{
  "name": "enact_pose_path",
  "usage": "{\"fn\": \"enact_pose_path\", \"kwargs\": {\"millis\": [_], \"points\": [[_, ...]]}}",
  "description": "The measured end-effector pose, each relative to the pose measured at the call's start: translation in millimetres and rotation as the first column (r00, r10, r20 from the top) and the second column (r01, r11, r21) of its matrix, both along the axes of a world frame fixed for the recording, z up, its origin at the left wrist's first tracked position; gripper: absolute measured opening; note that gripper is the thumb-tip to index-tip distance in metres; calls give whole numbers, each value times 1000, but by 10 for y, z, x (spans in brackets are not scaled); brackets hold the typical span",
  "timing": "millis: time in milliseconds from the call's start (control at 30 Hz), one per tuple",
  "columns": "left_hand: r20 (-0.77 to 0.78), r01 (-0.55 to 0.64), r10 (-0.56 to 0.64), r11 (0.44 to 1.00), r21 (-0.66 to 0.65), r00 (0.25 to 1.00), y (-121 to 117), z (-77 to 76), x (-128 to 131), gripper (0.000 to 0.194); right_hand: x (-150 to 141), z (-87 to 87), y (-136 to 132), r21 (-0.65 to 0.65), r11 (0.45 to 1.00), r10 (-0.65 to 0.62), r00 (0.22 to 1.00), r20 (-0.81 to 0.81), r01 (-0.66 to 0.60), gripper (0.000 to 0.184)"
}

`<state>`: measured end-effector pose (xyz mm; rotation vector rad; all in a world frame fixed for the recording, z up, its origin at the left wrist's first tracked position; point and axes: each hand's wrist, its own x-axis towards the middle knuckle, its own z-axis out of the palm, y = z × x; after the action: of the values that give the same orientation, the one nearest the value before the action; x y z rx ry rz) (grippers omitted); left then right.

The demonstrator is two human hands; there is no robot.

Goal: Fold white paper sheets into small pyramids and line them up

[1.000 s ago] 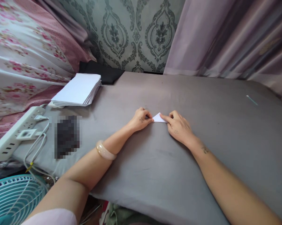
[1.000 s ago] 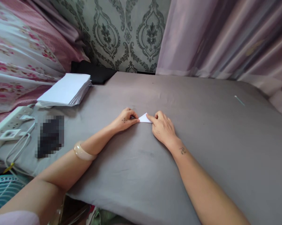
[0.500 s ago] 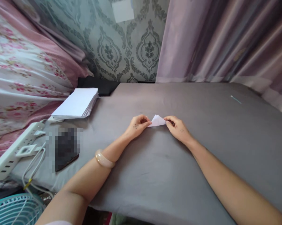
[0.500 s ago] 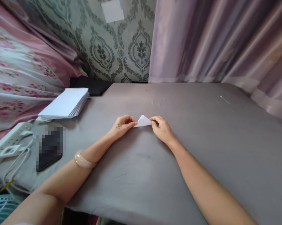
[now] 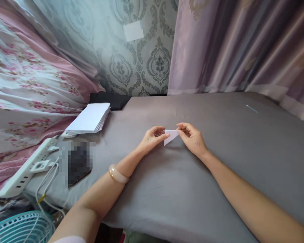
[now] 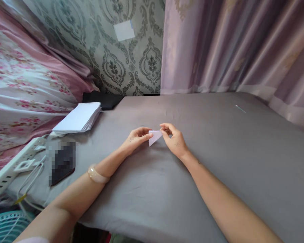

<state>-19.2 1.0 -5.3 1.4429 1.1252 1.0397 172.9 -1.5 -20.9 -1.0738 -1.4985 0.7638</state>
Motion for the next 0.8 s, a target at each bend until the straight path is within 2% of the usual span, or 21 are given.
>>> {"fn": "enact_pose_path", "kwargs": {"millis": [67, 133, 267, 367, 433, 600, 700, 800], "points": [[64, 52, -47, 995, -84, 997, -32, 24, 12, 39, -33, 43, -40, 37, 999, 13, 998, 55, -15, 23], [131, 56, -42, 993, -100, 990, -48, 25, 23, 33, -73, 88, -69, 31, 999, 6, 1000, 13, -7, 26], [285, -13, 39, 996, -90, 958, -45, -3, 56, 27, -157, 131, -101, -125, 992, 4, 981, -192, -29, 39], [368, -25, 75, 990, -139, 927, -56, -8, 91, 25, -199, 120, -122, -245, 964, 47, 976, -214, -100, 36], [403, 6, 70, 983, -185, 912, -76, 1, 108, 25, -202, 110, -128, -266, 958, 54, 979, -195, -106, 35], [370, 73, 33, 960, -270, 929, -109, 15, 105, 28, -135, 95, -99, -203, 977, 60, 998, -35, -66, 30], [289, 22, 54, 967, -255, 956, -88, -11, 87, 28, -108, 76, -84, -159, 986, 53, 997, 61, -43, 26], [308, -41, 128, 961, -273, 943, -44, -48, 76, 29, -123, 63, -97, -113, 993, -29, 999, 31, 33, 28]]}}
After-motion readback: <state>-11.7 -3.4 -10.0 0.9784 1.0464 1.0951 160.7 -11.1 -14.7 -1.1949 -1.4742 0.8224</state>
